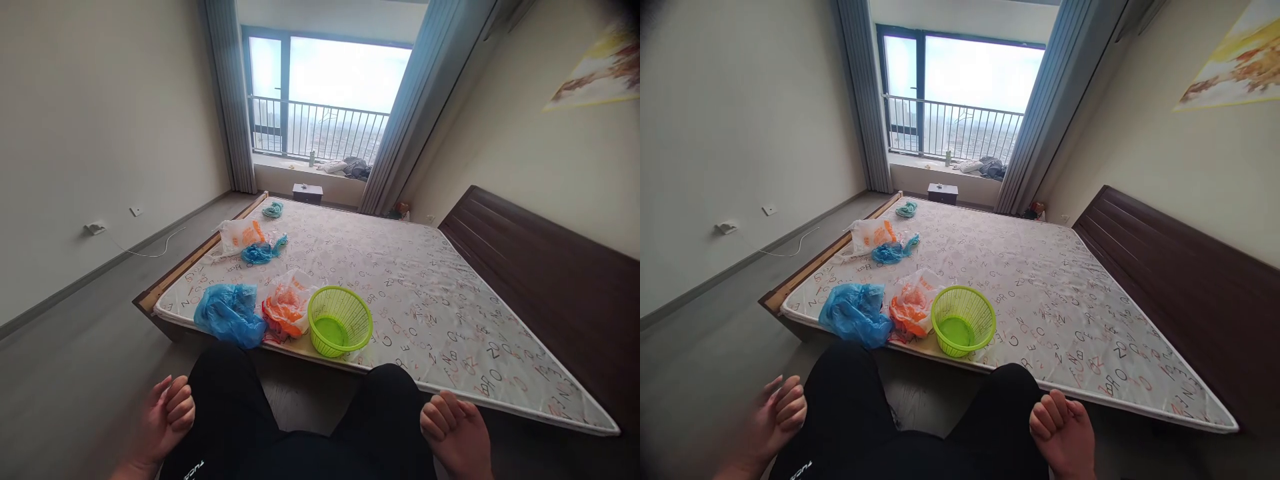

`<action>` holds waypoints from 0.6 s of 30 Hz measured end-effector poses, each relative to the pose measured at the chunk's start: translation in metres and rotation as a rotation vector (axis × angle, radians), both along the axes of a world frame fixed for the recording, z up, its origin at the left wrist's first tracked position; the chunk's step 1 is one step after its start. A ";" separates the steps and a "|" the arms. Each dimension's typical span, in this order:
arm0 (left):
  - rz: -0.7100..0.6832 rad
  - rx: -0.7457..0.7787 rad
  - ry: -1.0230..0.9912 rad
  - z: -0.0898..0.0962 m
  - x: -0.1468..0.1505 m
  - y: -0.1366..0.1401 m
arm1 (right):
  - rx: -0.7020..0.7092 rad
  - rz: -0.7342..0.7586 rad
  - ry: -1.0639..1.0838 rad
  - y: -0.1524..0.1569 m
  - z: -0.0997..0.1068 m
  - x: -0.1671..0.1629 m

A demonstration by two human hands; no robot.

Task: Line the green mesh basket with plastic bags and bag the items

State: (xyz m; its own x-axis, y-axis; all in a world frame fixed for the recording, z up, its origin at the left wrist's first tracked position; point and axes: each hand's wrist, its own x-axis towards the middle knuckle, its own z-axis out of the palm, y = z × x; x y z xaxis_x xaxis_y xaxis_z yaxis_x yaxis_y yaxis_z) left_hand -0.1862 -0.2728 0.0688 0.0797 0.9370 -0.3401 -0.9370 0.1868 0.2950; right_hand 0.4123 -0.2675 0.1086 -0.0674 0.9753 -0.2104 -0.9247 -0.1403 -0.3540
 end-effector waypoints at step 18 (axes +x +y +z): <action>0.019 0.023 -0.075 0.001 0.014 0.014 | -0.108 0.039 -0.026 0.008 -0.002 -0.017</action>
